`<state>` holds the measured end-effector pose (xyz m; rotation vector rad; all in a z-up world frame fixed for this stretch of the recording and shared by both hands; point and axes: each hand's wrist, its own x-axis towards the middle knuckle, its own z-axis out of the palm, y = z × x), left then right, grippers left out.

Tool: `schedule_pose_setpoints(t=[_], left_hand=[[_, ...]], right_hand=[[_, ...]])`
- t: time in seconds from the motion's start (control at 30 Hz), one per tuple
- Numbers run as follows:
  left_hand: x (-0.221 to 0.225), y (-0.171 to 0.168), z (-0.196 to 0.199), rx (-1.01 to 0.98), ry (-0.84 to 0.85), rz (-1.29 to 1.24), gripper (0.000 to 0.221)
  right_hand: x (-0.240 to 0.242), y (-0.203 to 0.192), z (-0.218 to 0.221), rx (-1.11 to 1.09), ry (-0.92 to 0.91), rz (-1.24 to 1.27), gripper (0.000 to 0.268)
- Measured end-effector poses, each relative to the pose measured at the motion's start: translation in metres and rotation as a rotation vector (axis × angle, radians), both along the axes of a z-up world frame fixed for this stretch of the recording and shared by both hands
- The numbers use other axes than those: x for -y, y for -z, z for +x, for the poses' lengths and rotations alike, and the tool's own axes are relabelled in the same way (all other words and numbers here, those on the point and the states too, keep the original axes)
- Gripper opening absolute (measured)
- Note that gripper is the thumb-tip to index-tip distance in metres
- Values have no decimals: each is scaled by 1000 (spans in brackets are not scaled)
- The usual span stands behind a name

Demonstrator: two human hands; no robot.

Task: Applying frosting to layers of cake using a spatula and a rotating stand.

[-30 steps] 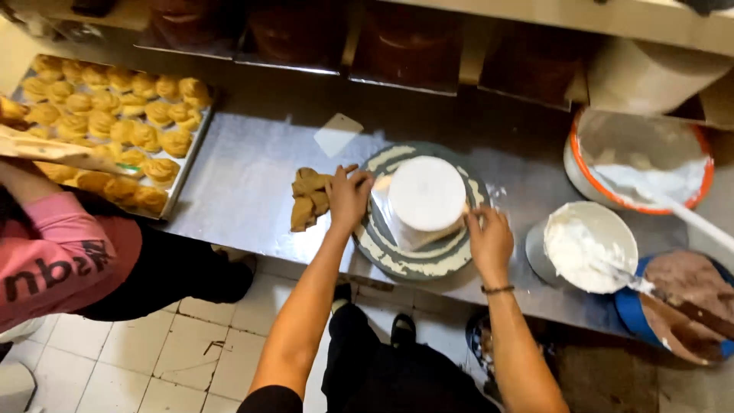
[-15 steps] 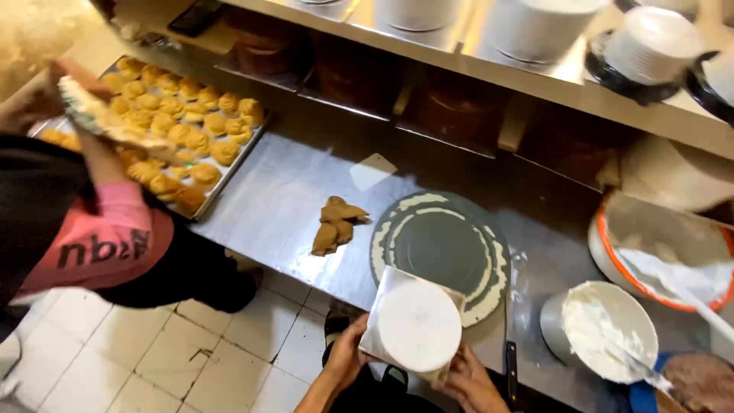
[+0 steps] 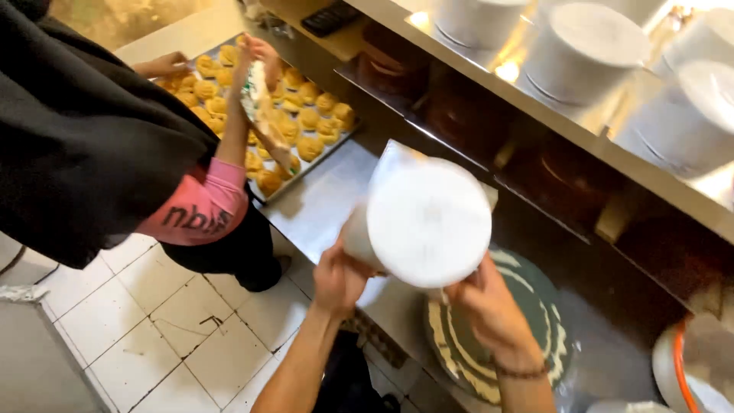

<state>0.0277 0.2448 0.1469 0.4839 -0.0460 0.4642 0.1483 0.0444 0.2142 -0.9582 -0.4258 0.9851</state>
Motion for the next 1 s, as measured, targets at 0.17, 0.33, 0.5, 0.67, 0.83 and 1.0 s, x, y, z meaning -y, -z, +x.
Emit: schedule_pose_setpoints(t=[0.17, 0.33, 0.5, 0.67, 0.83, 1.0], left_hand=[[-97, -54, 66, 181, -317, -142, 57], [-168, -177, 96, 30, -507, -135, 55], [-279, -148, 169, -46, -441, -169, 62], [-342, -99, 254, -291, -396, -224, 77], [-337, -109, 295, -366, -387, -222, 74], [-333, -107, 321, -382, -374, -157, 69]], right_hand=[[-111, -48, 45, 231, 156, -57, 97], [-214, -112, 75, 131, 135, 10, 82], [-298, -99, 128, 32, 180, 67, 77], [-339, -66, 182, -51, 252, -82, 66], [-348, -59, 200, -197, 301, 62, 29], [-354, -44, 217, -371, 422, 200, 10]])
